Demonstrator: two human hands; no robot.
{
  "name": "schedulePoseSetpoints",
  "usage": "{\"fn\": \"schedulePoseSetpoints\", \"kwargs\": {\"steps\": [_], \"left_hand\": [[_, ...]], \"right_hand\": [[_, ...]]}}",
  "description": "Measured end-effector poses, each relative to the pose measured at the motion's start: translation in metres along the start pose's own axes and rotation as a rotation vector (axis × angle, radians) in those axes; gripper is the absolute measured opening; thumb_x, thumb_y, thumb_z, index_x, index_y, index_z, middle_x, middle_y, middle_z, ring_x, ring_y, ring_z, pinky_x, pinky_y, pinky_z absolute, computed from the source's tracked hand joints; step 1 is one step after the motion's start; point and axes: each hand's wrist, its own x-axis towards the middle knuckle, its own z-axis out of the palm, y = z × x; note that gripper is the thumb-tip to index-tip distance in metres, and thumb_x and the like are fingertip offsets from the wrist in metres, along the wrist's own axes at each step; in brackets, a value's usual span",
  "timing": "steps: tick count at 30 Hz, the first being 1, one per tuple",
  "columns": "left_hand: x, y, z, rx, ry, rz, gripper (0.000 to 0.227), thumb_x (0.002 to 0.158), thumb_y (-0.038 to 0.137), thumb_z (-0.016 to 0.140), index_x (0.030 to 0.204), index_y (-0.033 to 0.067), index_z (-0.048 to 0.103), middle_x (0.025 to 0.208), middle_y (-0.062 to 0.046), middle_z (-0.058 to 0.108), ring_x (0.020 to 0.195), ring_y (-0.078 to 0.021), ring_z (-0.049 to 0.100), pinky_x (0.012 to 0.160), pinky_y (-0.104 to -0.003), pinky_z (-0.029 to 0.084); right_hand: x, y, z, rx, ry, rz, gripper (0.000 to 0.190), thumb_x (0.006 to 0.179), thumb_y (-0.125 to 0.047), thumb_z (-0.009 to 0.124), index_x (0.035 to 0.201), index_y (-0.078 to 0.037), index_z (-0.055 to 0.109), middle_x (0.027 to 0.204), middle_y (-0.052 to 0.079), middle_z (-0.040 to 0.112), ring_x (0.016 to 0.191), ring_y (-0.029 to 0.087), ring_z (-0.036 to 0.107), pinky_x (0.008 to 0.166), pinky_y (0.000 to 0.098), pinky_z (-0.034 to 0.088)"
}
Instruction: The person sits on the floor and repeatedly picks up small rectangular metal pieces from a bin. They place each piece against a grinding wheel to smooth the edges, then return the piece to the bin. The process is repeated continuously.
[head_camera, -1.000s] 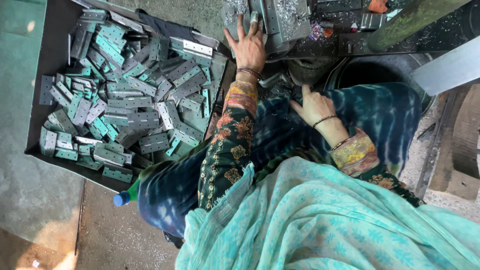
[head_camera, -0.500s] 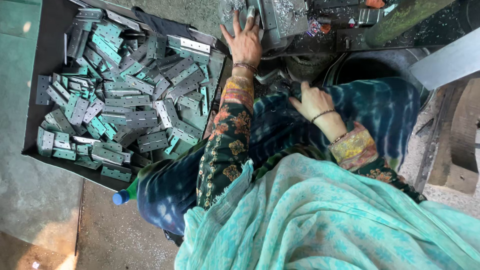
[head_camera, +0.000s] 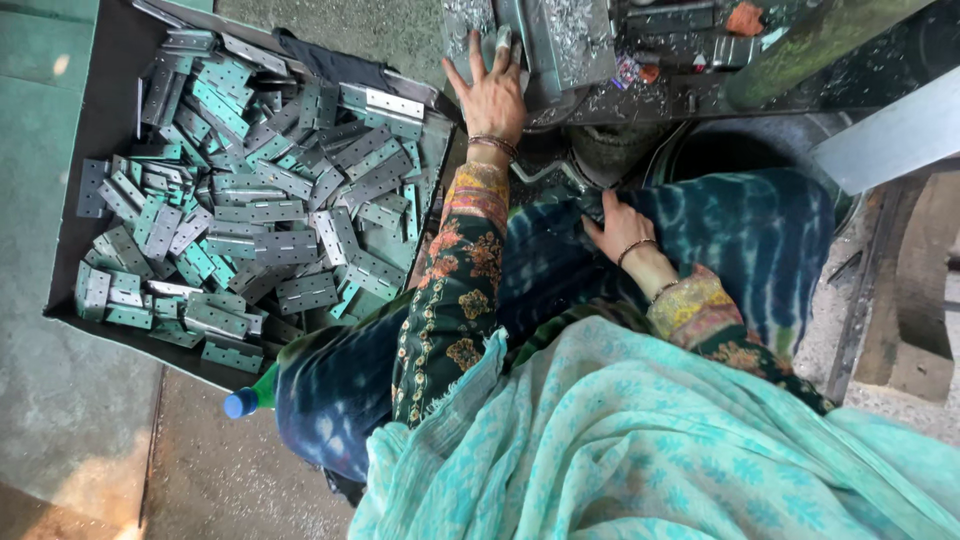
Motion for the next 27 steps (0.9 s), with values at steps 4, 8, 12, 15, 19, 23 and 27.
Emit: {"fn": "schedulePoseSetpoints", "kwargs": {"steps": [4,8,12,15,19,23,27], "left_hand": [[0.006,-0.003,0.005,0.05,-0.057,-0.022,0.049,0.094,0.013,0.05,0.141,0.0231,0.06,0.156,0.003,0.045,0.154,-0.0343,0.01,0.117,-0.081,0.001],[0.021,-0.003,-0.001,0.06,-0.114,-0.035,0.043,0.098,0.017,0.047,0.139,0.0169,0.062,0.158,0.0,0.045,0.156,-0.0362,0.009,0.116,-0.081,0.0],[0.023,-0.005,0.0,0.03,-0.038,-0.028,0.043,0.101,0.016,0.044,0.139,0.0171,0.062,0.155,0.0,0.047,0.154,-0.0356,0.01,0.117,-0.08,0.0],[0.016,-0.006,0.005,-0.005,-0.005,-0.028,0.044,0.101,0.017,0.044,0.141,0.0189,0.062,0.153,0.0,0.049,0.154,-0.0351,0.011,0.118,-0.08,0.001],[0.027,-0.007,0.005,-0.001,0.009,-0.029,0.046,0.098,0.016,0.047,0.14,0.02,0.062,0.151,0.002,0.051,0.154,-0.0341,0.015,0.118,-0.08,0.004],[0.037,-0.008,0.016,-0.013,-0.009,-0.044,0.04,0.099,0.016,0.048,0.135,0.0174,0.066,0.151,0.003,0.052,0.154,-0.0341,0.018,0.118,-0.079,0.006],[0.052,-0.008,0.019,-0.022,0.131,-0.031,0.043,0.094,0.016,0.049,0.133,0.015,0.068,0.146,0.002,0.055,0.151,-0.0357,0.021,0.116,-0.079,0.007]], "right_hand": [[0.002,-0.012,-0.034,-0.063,-0.151,0.042,0.063,0.095,-0.052,0.065,0.13,-0.001,0.05,0.096,0.028,0.073,0.089,0.047,0.071,0.077,0.0563,0.058],[0.004,-0.012,-0.033,-0.06,-0.152,0.066,0.059,0.096,-0.05,0.064,0.13,-0.003,0.051,0.096,0.027,0.073,0.089,0.048,0.071,0.077,0.0566,0.057],[0.0,0.004,0.012,0.01,-0.019,0.015,0.068,0.093,-0.047,0.064,0.142,-0.004,0.044,0.101,0.029,0.07,0.083,0.049,0.069,0.071,0.0589,0.055],[-0.002,0.015,0.033,0.015,-0.013,0.024,0.059,0.096,-0.05,0.064,0.133,-0.006,0.05,0.106,0.025,0.072,0.092,0.048,0.069,0.078,0.0584,0.056],[0.003,0.007,0.01,0.052,0.003,-0.01,0.064,0.093,-0.047,0.066,0.135,-0.003,0.047,0.099,0.029,0.071,0.089,0.049,0.068,0.076,0.0598,0.055],[0.001,-0.007,-0.027,-0.013,-0.133,0.04,0.059,0.095,-0.049,0.065,0.131,-0.005,0.05,0.096,0.028,0.073,0.09,0.048,0.069,0.078,0.059,0.056],[0.004,-0.012,-0.032,-0.049,-0.149,0.052,0.058,0.095,-0.049,0.064,0.133,-0.008,0.05,0.097,0.027,0.073,0.089,0.049,0.069,0.078,0.0588,0.056]]}}
